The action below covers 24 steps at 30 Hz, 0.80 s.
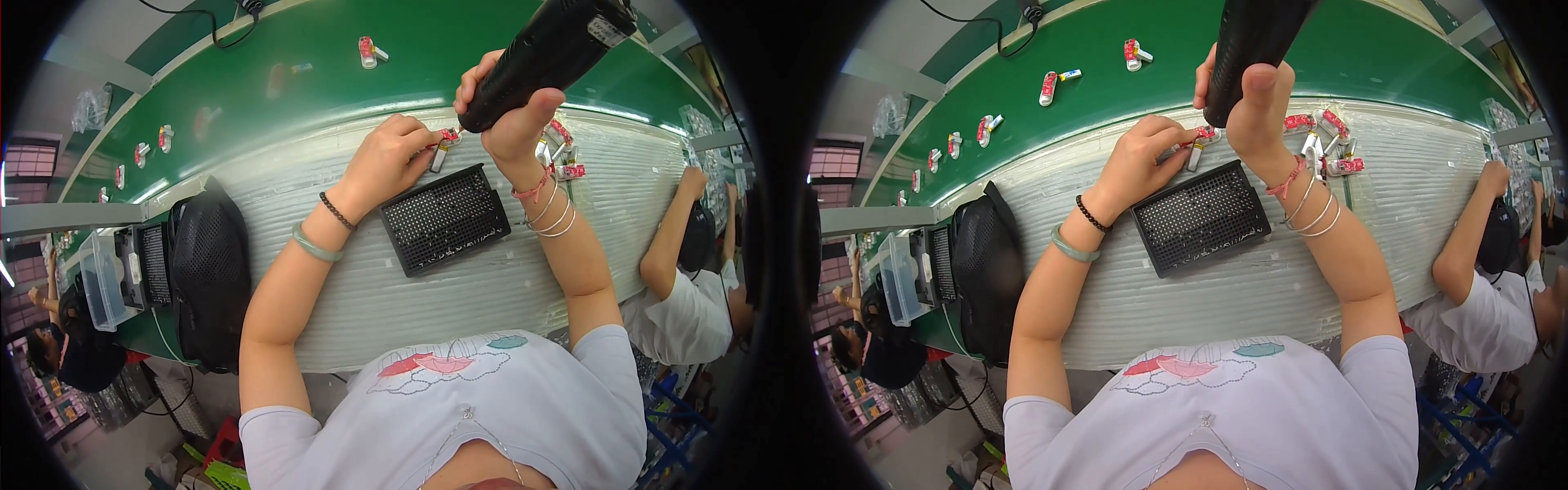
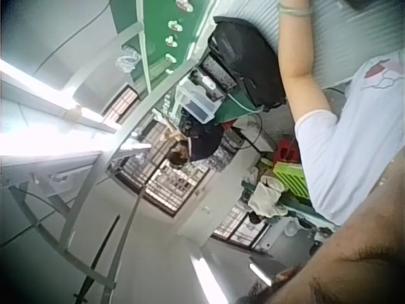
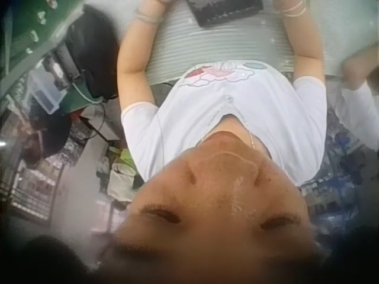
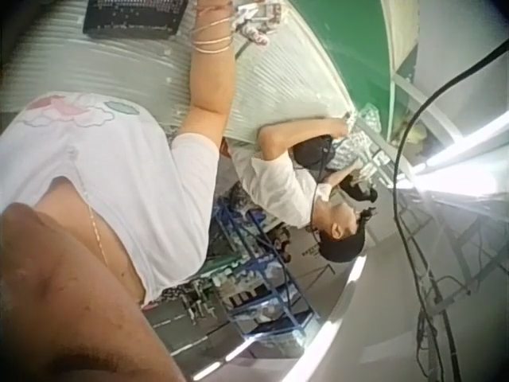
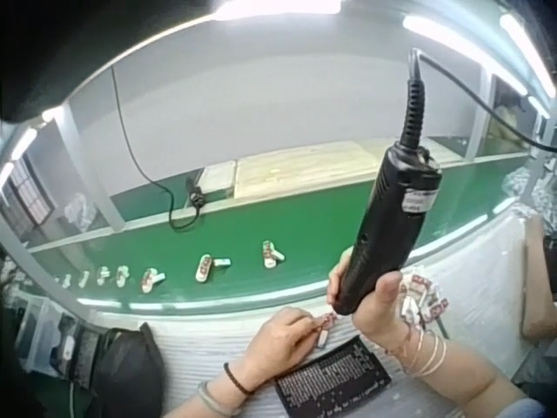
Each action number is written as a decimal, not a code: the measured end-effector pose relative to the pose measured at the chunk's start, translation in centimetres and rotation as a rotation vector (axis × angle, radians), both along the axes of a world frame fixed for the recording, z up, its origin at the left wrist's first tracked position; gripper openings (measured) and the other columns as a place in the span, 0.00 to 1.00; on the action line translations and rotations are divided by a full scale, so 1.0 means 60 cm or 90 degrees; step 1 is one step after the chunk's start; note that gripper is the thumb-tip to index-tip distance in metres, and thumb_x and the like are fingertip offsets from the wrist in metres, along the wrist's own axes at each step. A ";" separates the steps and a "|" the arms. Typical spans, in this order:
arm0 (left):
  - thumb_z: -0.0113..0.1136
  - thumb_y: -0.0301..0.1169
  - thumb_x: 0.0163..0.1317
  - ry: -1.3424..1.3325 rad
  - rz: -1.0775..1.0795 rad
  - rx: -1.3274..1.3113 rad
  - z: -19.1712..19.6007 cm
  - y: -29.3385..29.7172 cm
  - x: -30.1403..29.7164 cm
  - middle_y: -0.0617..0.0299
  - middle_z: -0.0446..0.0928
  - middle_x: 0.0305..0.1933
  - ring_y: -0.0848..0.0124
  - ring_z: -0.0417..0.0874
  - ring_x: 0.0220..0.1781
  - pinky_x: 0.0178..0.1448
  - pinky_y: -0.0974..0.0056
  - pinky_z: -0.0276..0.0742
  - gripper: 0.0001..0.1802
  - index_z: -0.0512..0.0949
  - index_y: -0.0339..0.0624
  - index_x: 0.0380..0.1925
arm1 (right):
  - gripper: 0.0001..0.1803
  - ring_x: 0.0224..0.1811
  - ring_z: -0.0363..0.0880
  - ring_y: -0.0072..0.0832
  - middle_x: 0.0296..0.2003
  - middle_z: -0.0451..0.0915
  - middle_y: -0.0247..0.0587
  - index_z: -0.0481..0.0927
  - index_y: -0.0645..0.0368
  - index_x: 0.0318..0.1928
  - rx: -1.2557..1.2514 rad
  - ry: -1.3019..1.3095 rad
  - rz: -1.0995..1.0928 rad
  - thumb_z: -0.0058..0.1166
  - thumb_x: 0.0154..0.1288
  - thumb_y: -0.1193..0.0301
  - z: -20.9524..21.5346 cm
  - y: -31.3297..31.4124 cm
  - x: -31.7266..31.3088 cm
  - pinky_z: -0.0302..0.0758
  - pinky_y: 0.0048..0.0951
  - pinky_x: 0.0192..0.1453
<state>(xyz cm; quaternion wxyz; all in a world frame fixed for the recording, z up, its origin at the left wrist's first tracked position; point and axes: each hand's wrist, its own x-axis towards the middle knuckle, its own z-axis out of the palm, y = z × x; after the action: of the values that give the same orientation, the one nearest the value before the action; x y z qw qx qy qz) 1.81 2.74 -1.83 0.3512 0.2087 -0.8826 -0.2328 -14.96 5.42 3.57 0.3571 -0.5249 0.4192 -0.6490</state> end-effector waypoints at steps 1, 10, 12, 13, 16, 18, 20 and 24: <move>0.59 0.22 0.50 -0.003 -0.001 0.000 0.000 -0.001 0.000 0.57 0.76 0.30 0.59 0.76 0.36 0.40 0.60 0.75 0.10 0.79 0.39 0.34 | 0.53 0.21 0.70 0.27 0.20 0.70 0.39 0.67 0.60 0.33 0.001 0.001 0.000 0.30 0.35 0.17 -0.001 0.000 0.000 0.70 0.26 0.27; 0.61 0.21 0.49 -0.020 -0.004 -0.006 -0.002 -0.002 0.001 0.57 0.77 0.33 0.60 0.77 0.38 0.42 0.61 0.75 0.12 0.79 0.41 0.37 | 0.44 0.16 0.71 0.21 0.15 0.71 0.37 0.70 0.65 0.26 -0.107 -0.051 -0.001 0.36 0.54 0.28 -0.023 -0.017 0.009 0.65 0.20 0.18; 0.61 0.21 0.49 -0.023 -0.003 -0.005 -0.005 -0.002 0.002 0.57 0.77 0.33 0.61 0.77 0.38 0.42 0.61 0.75 0.12 0.80 0.41 0.37 | 0.43 0.15 0.70 0.20 0.14 0.71 0.37 0.70 0.65 0.26 -0.101 -0.050 0.016 0.39 0.55 0.30 -0.021 -0.016 0.014 0.65 0.19 0.18; 0.61 0.21 0.49 -0.025 -0.005 -0.008 -0.004 -0.002 0.002 0.57 0.77 0.33 0.61 0.77 0.38 0.42 0.61 0.75 0.12 0.80 0.41 0.37 | 0.42 0.15 0.70 0.20 0.14 0.70 0.36 0.71 0.66 0.25 -0.117 -0.065 0.015 0.40 0.55 0.31 -0.026 -0.018 0.015 0.64 0.19 0.18; 0.61 0.21 0.49 -0.026 0.005 0.007 -0.001 -0.001 0.002 0.57 0.77 0.33 0.61 0.77 0.38 0.42 0.61 0.75 0.12 0.80 0.41 0.36 | 0.42 0.14 0.70 0.20 0.14 0.70 0.36 0.71 0.66 0.25 -0.108 -0.057 0.005 0.40 0.55 0.31 -0.025 -0.019 0.017 0.65 0.19 0.18; 0.62 0.21 0.49 -0.027 0.004 0.004 -0.006 -0.002 0.003 0.57 0.77 0.33 0.61 0.77 0.38 0.42 0.61 0.75 0.12 0.80 0.41 0.36 | 0.42 0.14 0.70 0.20 0.14 0.71 0.36 0.71 0.66 0.25 -0.112 -0.056 0.007 0.41 0.55 0.31 -0.029 -0.021 0.016 0.65 0.19 0.18; 0.62 0.21 0.49 -0.027 -0.001 0.001 -0.004 -0.001 -0.002 0.57 0.77 0.33 0.61 0.77 0.38 0.41 0.61 0.75 0.12 0.80 0.41 0.36 | 0.42 0.14 0.70 0.20 0.14 0.71 0.36 0.71 0.66 0.25 -0.119 -0.051 0.011 0.41 0.55 0.31 -0.028 -0.017 0.013 0.65 0.19 0.18; 0.61 0.22 0.49 -0.009 0.000 0.003 -0.010 -0.004 0.000 0.58 0.77 0.31 0.60 0.76 0.36 0.40 0.60 0.75 0.10 0.80 0.41 0.34 | 0.53 0.17 0.71 0.27 0.19 0.71 0.40 0.69 0.63 0.33 -0.015 0.004 -0.020 0.34 0.38 0.19 -0.011 -0.006 0.008 0.68 0.23 0.22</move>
<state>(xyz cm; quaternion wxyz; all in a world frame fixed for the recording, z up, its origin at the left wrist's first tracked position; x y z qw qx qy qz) 1.80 2.53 -2.44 0.3444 0.2113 -0.8846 -0.2329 -14.46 5.07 2.93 0.3390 -0.5245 0.4208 -0.6579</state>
